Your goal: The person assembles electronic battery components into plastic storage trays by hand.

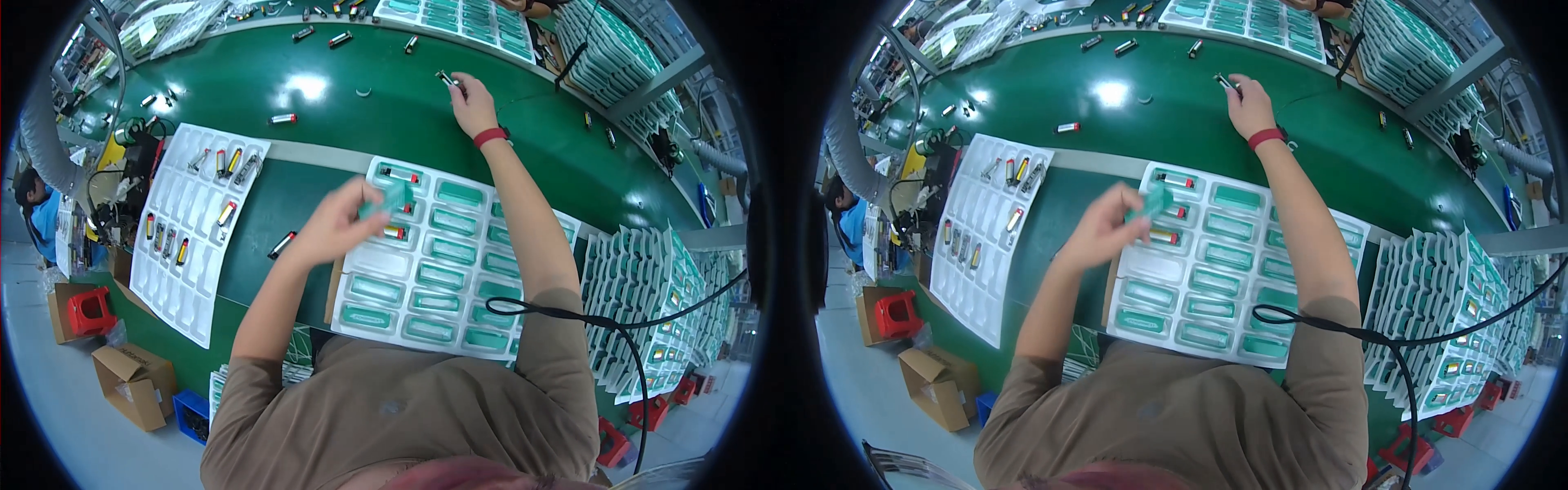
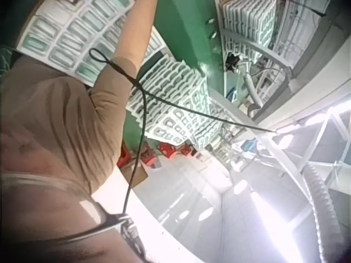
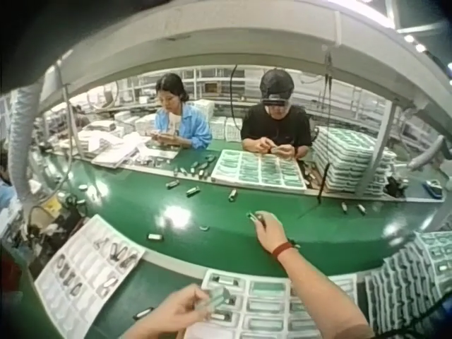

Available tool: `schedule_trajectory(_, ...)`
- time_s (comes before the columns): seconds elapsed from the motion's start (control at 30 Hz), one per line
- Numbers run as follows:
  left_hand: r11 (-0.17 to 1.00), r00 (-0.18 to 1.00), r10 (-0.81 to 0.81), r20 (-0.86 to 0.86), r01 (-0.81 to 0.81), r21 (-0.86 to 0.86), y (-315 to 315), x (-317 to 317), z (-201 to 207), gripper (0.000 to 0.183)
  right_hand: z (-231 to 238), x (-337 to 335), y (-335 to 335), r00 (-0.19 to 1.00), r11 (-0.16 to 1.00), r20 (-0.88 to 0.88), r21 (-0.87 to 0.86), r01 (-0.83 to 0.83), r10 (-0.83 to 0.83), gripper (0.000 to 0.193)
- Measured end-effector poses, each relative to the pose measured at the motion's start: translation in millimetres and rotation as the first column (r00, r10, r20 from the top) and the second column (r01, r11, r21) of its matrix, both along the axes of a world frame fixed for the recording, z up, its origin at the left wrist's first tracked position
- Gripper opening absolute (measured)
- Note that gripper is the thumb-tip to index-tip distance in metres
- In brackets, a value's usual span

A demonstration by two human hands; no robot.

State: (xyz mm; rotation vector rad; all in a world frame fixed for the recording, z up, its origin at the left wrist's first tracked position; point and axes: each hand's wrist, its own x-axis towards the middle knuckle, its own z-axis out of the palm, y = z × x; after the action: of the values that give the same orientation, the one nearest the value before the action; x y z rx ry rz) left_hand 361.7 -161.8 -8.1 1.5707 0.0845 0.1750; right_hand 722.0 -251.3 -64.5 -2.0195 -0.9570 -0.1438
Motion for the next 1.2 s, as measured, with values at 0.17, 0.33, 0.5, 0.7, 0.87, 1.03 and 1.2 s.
schedule_trajectory(0.17,0.942,0.984,0.164,-0.069,-0.177,-0.287,9.9,47.4,1.5,0.053,64.2,-85.0,-55.2,0.749,0.914,-0.583,0.399,-0.074,0.315,0.024)
schedule_trajectory(0.33,0.739,0.985,0.033,-0.169,-0.138,-0.659,10.3,54.6,-9.6,0.047,73.1,-133.6,-105.2,0.355,0.800,-0.762,0.597,0.059,0.542,0.024)
schedule_trajectory(0.5,0.782,0.994,0.024,-0.109,-0.087,-0.617,0.0,49.5,-17.4,0.041,85.6,-178.4,-98.5,0.259,0.832,-0.796,0.550,-0.070,0.548,0.026)
schedule_trajectory(0.7,0.765,0.997,0.051,-0.060,-0.077,-0.639,-1.6,53.1,-44.8,0.045,69.7,-188.1,-88.3,0.510,0.868,-0.731,0.493,-0.065,0.454,0.024)
schedule_trajectory(0.87,0.842,0.997,0.062,-0.038,-0.073,-0.535,0.0,50.0,-36.0,0.044,56.7,-192.6,-93.4,0.442,0.784,-0.699,0.621,-0.016,0.563,0.021)
schedule_trajectory(1.03,0.960,0.994,0.047,0.094,-0.019,-0.278,0.8,42.3,-28.6,0.050,67.7,-192.9,-84.1,0.454,0.722,-0.626,0.689,-0.059,0.634,0.020)
schedule_trajectory(1.2,0.982,0.967,0.008,0.255,0.040,-0.184,-4.5,46.0,-34.2,0.066,49.6,-193.2,-76.3,0.271,0.717,-0.683,0.697,-0.035,0.678,0.020)
